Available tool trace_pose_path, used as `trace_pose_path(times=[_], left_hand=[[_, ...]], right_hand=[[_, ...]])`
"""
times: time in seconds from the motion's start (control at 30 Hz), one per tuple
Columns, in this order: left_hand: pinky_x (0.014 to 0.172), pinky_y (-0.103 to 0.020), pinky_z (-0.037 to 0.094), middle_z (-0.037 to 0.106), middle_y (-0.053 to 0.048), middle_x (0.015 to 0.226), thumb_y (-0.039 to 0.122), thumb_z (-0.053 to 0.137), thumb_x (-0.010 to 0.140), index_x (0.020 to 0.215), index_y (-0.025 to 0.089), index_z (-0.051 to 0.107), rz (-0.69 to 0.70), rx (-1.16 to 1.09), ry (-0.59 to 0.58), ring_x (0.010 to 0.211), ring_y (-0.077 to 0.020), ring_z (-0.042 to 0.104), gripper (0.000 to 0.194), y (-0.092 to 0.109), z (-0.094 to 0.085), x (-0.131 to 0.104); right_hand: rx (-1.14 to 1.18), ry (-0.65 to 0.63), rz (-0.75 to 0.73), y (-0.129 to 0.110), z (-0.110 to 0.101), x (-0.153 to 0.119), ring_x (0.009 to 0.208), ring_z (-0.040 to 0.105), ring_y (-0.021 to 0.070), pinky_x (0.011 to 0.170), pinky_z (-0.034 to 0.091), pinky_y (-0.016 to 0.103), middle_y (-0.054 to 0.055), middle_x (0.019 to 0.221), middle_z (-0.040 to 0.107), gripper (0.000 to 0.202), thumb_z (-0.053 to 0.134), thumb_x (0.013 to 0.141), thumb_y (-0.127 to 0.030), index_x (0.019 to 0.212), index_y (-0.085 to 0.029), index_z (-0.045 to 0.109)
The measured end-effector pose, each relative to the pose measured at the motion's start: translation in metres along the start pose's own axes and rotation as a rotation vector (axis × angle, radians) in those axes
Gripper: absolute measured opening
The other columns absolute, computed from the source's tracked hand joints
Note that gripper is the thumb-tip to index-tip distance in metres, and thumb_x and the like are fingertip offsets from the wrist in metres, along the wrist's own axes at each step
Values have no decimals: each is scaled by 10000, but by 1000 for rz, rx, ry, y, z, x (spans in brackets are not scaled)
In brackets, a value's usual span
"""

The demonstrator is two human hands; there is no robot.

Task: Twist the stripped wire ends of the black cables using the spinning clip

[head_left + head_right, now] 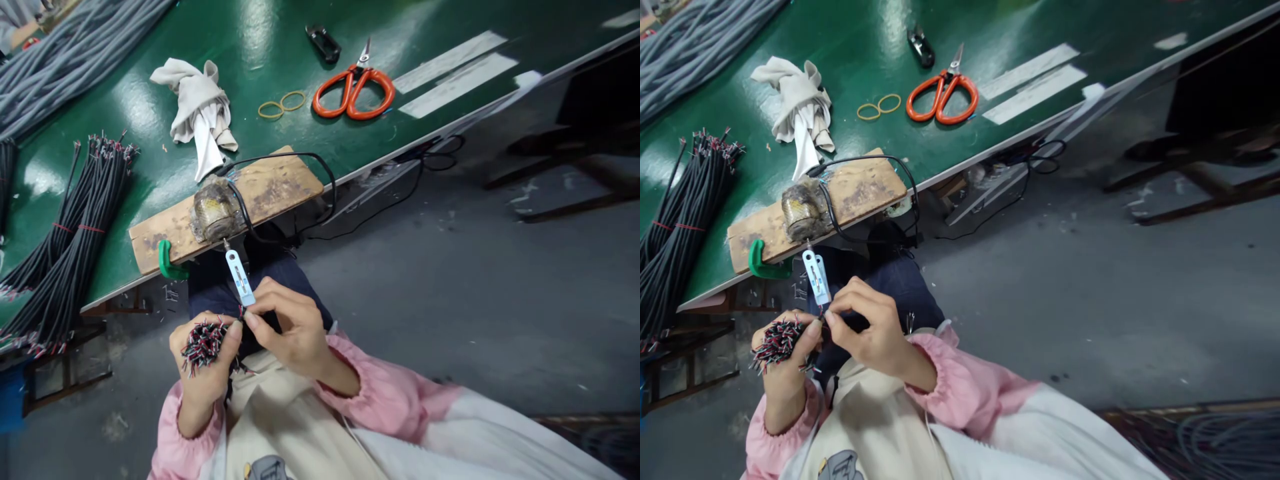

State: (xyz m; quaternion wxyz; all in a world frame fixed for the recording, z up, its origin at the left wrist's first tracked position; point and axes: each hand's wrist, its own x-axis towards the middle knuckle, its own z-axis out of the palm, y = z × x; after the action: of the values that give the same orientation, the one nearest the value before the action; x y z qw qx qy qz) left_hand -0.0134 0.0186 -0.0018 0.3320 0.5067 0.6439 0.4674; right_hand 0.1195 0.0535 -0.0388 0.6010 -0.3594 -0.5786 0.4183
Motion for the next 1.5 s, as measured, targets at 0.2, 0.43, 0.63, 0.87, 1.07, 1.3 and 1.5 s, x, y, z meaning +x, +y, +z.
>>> trace_pose_path(times=[0.2, 0.43, 0.63, 0.87, 1.07, 1.3, 1.5], left_hand=[[467, -206, 467, 697, 30, 563, 194, 791, 734, 641, 205, 745, -78, -78, -19, 460, -112, 596, 105, -9, -4, 0], [482, -179, 440, 686, 59, 572, 169, 808, 739, 653, 229, 753, -103, -153, -78, 472, -81, 557, 119, -10, -5, 2], [485, -175, 437, 673, 63, 566, 145, 792, 762, 684, 240, 767, -68, -154, -117, 480, -81, 561, 126, -10, -9, 3], [543, -170, 500, 736, 34, 643, 132, 814, 750, 711, 232, 780, -21, -160, -256, 556, -101, 647, 112, 0, -8, 9], [556, -148, 518, 724, 60, 649, 130, 839, 719, 690, 233, 749, 65, -98, -63, 559, -86, 656, 139, 5, -2, 3], [561, -137, 512, 702, 75, 637, 83, 807, 726, 676, 219, 704, 144, 4, 55, 541, -70, 641, 178, 7, 4, 1], [559, -141, 526, 701, 64, 643, 97, 805, 718, 677, 208, 692, 104, -20, 45, 554, -81, 662, 164, 8, 11, 4]], right_hand=[[192, -133, 160, 8, -7, 2, 658, 610, 156, 593, 510, 289, 51, 765, 695, 91, 652, 902, -233, 848, -182, 705], [11, -212, 10, 2, -15, 6, 732, 613, 166, 660, 509, 301, 49, 781, 659, 131, 551, 928, -107, 837, -183, 604], [66, -137, -24, 8, -18, 9, 721, 613, 153, 638, 505, 280, 40, 791, 677, 73, 615, 949, -182, 886, -187, 652], [398, -259, 237, 9, -15, 10, 697, 568, 140, 641, 476, 280, 17, 727, 618, 308, 664, 929, -439, 760, -182, 665], [621, -153, 668, 15, -6, 42, 577, 473, 80, 531, 386, 214, -24, 641, 578, 535, 797, 653, -678, 704, -154, 699], [858, -226, 803, 8, 12, 59, 537, 488, 75, 486, 378, 194, -10, 591, 584, 528, 823, 629, -661, 621, -144, 715], [1041, -265, 876, 10, 14, 50, 576, 550, 88, 560, 440, 199, 13, 627, 645, 476, 796, 714, -608, 708, -134, 752]])
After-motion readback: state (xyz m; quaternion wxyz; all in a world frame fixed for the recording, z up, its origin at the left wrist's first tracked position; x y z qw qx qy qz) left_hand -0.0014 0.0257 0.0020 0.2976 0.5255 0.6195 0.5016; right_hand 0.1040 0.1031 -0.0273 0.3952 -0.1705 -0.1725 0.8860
